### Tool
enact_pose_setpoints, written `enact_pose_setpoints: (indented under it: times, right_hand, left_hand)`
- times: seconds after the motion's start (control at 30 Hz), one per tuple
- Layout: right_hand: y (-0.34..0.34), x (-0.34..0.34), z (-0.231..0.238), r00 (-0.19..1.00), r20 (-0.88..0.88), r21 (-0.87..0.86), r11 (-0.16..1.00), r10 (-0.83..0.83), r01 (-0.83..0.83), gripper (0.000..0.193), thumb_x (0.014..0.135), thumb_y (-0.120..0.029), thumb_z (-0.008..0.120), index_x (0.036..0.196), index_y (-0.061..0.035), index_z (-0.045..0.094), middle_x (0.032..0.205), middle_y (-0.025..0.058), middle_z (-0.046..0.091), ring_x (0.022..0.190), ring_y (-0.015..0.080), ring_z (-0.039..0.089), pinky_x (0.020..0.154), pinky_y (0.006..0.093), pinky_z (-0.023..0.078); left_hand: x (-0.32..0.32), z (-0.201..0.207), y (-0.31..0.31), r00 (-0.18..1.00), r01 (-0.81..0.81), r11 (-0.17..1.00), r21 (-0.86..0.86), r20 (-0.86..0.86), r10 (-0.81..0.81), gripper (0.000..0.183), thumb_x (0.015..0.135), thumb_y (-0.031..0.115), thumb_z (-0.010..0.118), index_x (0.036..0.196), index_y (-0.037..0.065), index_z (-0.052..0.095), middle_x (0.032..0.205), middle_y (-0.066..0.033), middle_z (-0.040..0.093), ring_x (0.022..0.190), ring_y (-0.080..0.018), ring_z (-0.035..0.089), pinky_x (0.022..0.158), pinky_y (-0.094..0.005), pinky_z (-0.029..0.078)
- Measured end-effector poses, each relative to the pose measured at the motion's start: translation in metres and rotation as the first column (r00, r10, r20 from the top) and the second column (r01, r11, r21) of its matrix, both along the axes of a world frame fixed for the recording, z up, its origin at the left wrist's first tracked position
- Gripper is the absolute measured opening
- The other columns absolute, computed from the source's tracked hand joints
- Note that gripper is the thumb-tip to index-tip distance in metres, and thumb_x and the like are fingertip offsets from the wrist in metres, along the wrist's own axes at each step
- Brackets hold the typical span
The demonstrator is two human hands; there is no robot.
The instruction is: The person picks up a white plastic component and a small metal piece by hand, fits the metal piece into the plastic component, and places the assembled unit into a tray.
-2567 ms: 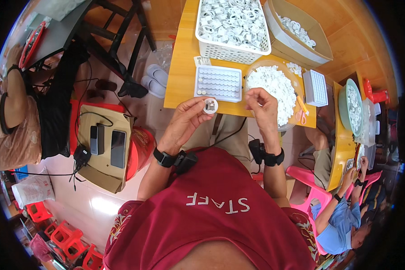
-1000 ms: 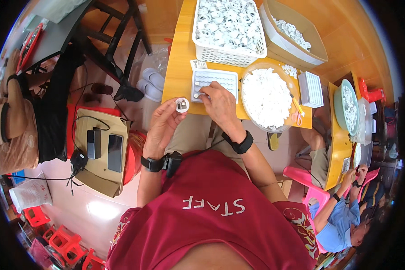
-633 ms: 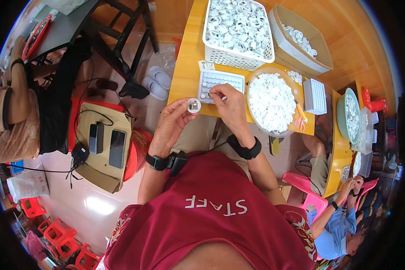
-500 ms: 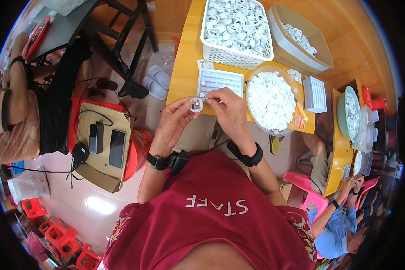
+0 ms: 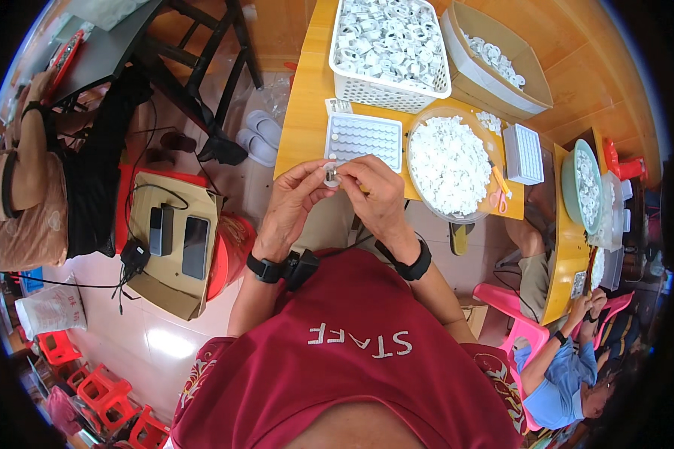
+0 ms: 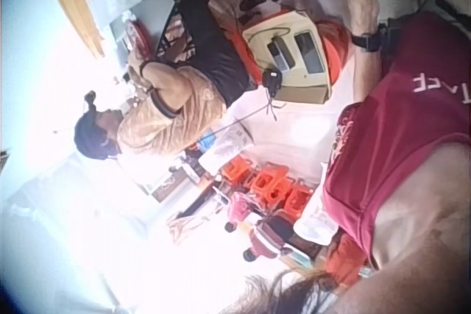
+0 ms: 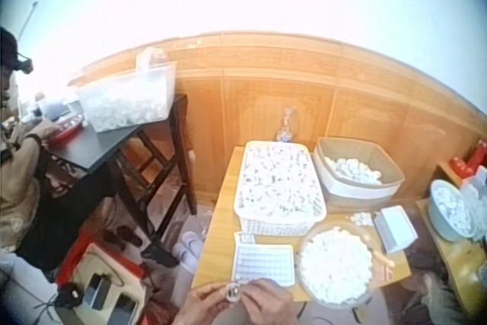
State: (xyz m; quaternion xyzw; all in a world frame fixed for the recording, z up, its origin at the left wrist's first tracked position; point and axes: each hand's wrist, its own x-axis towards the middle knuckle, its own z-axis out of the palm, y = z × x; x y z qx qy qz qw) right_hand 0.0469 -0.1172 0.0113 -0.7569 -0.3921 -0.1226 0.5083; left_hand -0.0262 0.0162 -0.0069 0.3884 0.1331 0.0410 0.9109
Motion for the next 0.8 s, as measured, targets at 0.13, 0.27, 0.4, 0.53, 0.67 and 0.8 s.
enact_pose_setpoints:
  times: [0.13,0.27,0.4,0.53,0.67,0.8]
  right_hand:
    - [0.000,0.001,0.001,1.000,0.007,-0.021,0.999,0.026,-0.026,0.013,0.068,0.003,0.062,0.080,-0.0003,0.060,0.075,0.0094,0.057,0.068,0.0250,0.057,0.057,0.0317,0.047]
    - [0.000,0.000,0.004,0.998,0.045,-0.050,0.998,0.034,-0.032,0.014,0.069,0.003,0.062,0.082,0.0001,0.059,0.076,0.0100,0.056,0.070,0.0256,0.057,0.059,0.0321,0.047]
    - [0.000,0.001,0.005,0.997,0.046,-0.072,0.996,0.056,-0.053,0.013,0.069,0.002,0.061,0.082,0.0003,0.060,0.076,0.0103,0.056,0.070,0.0258,0.056,0.060,0.0323,0.046]
    - [-0.001,0.005,0.004,0.994,0.068,-0.110,0.991,0.080,-0.072,0.013,0.069,0.003,0.063,0.082,0.0008,0.061,0.076,0.0097,0.057,0.068,0.0233,0.057,0.058,0.0301,0.046]
    - [-0.006,0.009,0.002,0.955,-0.257,-0.026,0.986,0.151,-0.163,0.008,0.069,0.001,0.062,0.078,0.0001,0.063,0.071,0.0098,0.056,0.062,0.0248,0.056,0.056,0.0302,0.045]
    - [-0.008,0.012,0.009,0.891,-0.426,0.026,0.986,0.159,-0.163,0.005,0.070,0.000,0.062,0.075,-0.0003,0.063,0.069,0.0103,0.057,0.060,0.0253,0.057,0.056,0.0301,0.045]
  left_hand:
    - [-0.001,0.003,-0.002,1.000,-0.021,1.000,0.010,0.004,0.021,0.023,0.087,0.010,0.055,0.107,-0.001,0.057,0.093,-0.0075,0.062,0.079,-0.0114,0.060,0.070,-0.0224,0.049]
    - [0.000,0.001,-0.001,0.999,-0.034,0.999,0.035,0.003,0.034,0.022,0.087,0.010,0.055,0.106,-0.001,0.058,0.092,-0.0073,0.062,0.079,-0.0112,0.060,0.070,-0.0223,0.049]
    - [0.001,0.000,0.000,0.999,-0.041,0.996,0.073,-0.007,0.041,0.021,0.086,0.009,0.055,0.104,-0.001,0.059,0.092,-0.0076,0.063,0.077,-0.0127,0.060,0.069,-0.0235,0.049]
    - [0.000,0.000,-0.001,0.999,-0.044,0.990,0.131,-0.017,0.047,0.020,0.087,0.008,0.055,0.104,-0.002,0.059,0.093,-0.0091,0.062,0.078,-0.0142,0.060,0.069,-0.0241,0.050]
    - [-0.002,-0.002,-0.003,0.999,-0.030,0.991,0.133,-0.020,0.033,0.021,0.086,0.008,0.055,0.104,-0.002,0.058,0.092,-0.0090,0.063,0.078,-0.0143,0.061,0.069,-0.0243,0.050]
    - [0.001,0.003,-0.003,1.000,-0.009,0.987,0.162,-0.018,0.012,0.021,0.086,0.009,0.056,0.104,-0.002,0.059,0.092,-0.0089,0.063,0.077,-0.0142,0.060,0.069,-0.0246,0.049]
